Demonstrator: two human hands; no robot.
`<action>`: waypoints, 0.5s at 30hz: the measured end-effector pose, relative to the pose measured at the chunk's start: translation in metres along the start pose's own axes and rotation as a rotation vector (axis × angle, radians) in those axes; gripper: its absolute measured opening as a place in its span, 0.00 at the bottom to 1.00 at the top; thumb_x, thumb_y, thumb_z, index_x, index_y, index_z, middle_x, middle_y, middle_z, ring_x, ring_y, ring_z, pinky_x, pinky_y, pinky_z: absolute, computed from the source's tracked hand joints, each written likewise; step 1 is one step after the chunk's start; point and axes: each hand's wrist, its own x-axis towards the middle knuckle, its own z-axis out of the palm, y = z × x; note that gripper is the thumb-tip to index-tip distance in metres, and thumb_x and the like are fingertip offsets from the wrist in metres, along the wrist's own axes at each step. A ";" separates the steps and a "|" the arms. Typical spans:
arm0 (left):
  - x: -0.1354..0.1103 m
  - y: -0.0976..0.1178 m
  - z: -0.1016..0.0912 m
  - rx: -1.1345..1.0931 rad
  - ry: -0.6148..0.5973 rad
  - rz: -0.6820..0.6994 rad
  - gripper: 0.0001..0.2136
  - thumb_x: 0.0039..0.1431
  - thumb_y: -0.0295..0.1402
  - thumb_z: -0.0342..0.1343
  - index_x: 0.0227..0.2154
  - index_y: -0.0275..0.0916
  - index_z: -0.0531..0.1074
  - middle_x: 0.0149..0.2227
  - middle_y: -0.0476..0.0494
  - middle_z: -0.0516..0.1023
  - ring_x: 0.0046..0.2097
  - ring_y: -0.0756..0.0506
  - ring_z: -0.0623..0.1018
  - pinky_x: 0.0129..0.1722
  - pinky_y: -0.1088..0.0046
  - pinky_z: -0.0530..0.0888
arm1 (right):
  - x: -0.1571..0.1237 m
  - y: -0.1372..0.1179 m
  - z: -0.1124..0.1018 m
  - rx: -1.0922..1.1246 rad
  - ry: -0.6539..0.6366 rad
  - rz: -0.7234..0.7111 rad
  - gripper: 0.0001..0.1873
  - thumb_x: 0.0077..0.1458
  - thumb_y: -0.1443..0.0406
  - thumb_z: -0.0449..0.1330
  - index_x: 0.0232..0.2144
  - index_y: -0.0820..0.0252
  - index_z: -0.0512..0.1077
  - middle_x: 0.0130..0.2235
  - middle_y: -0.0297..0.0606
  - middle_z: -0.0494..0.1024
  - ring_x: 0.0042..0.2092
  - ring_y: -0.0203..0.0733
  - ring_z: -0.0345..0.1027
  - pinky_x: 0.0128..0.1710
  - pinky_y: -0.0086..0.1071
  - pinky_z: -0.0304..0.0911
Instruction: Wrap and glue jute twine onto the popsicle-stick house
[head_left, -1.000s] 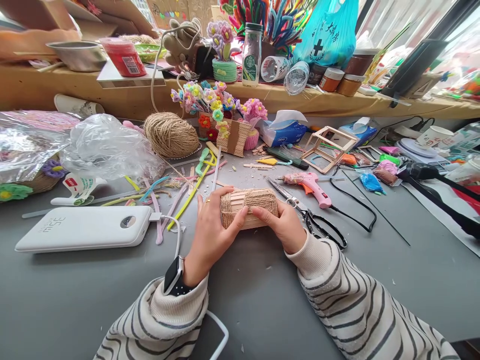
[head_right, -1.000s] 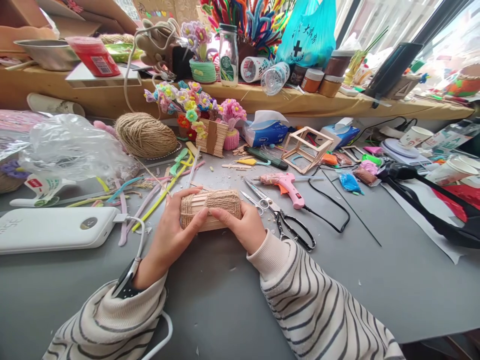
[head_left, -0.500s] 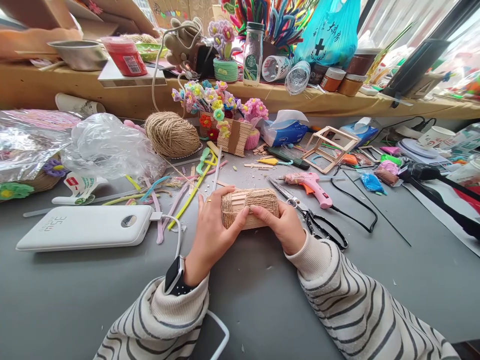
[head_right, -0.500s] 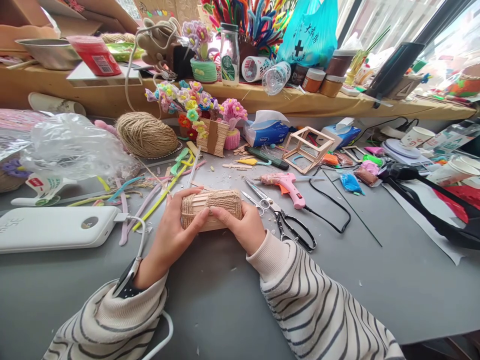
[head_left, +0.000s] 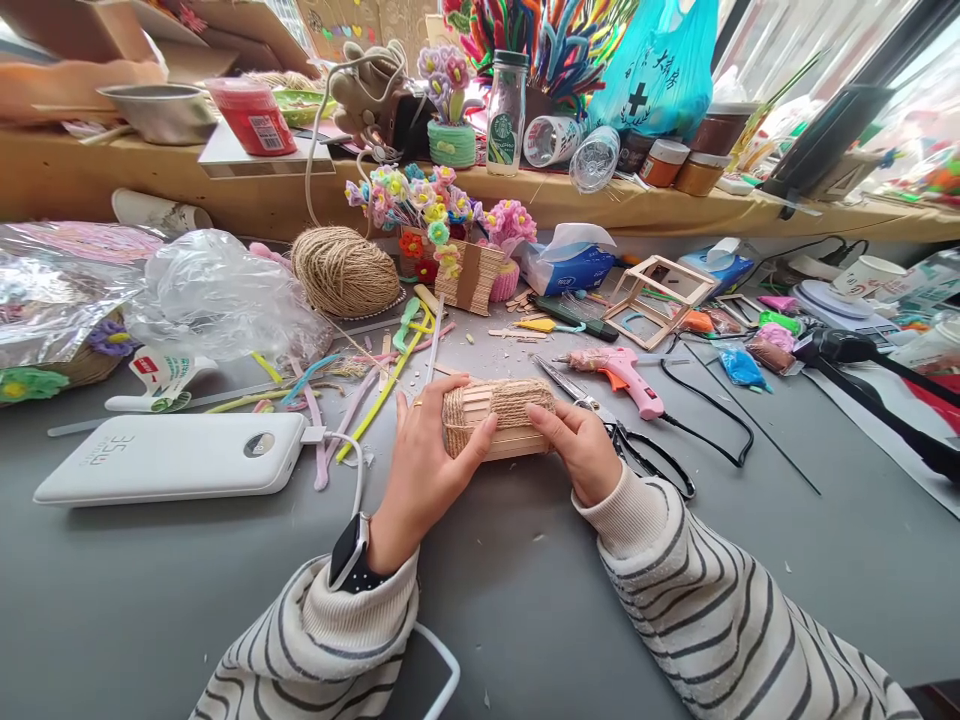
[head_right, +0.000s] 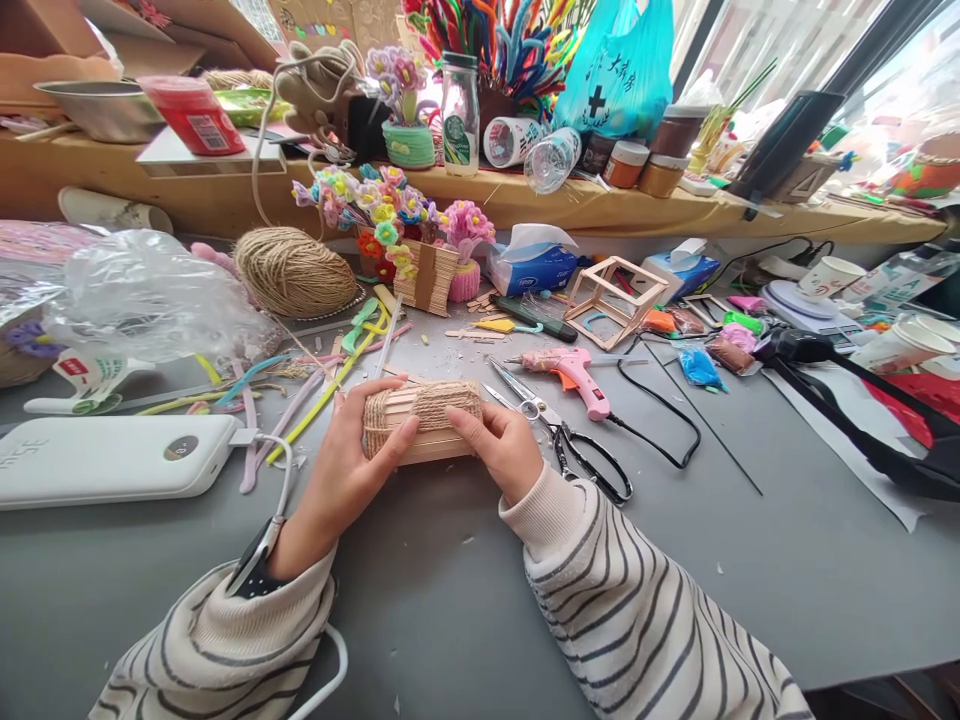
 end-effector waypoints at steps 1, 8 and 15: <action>0.000 0.000 0.000 0.000 0.001 -0.001 0.18 0.55 0.45 0.48 0.46 0.41 0.61 0.50 0.40 0.70 0.52 0.40 0.69 0.56 0.50 0.59 | 0.000 0.000 0.000 -0.020 0.005 -0.002 0.19 0.44 0.51 0.63 0.34 0.58 0.78 0.36 0.36 0.80 0.40 0.45 0.72 0.43 0.37 0.66; 0.000 0.001 0.001 -0.002 -0.002 -0.016 0.19 0.55 0.45 0.48 0.46 0.41 0.61 0.50 0.40 0.70 0.51 0.39 0.69 0.55 0.49 0.59 | 0.002 0.001 0.000 0.045 0.010 -0.003 0.21 0.48 0.49 0.59 0.37 0.58 0.78 0.38 0.37 0.80 0.41 0.45 0.72 0.46 0.39 0.64; 0.000 0.001 0.001 -0.010 -0.004 -0.018 0.19 0.55 0.45 0.47 0.45 0.41 0.61 0.50 0.39 0.70 0.51 0.39 0.69 0.56 0.48 0.58 | -0.001 -0.005 0.000 -0.076 -0.010 -0.009 0.20 0.45 0.51 0.62 0.36 0.58 0.78 0.37 0.37 0.80 0.42 0.46 0.71 0.43 0.38 0.65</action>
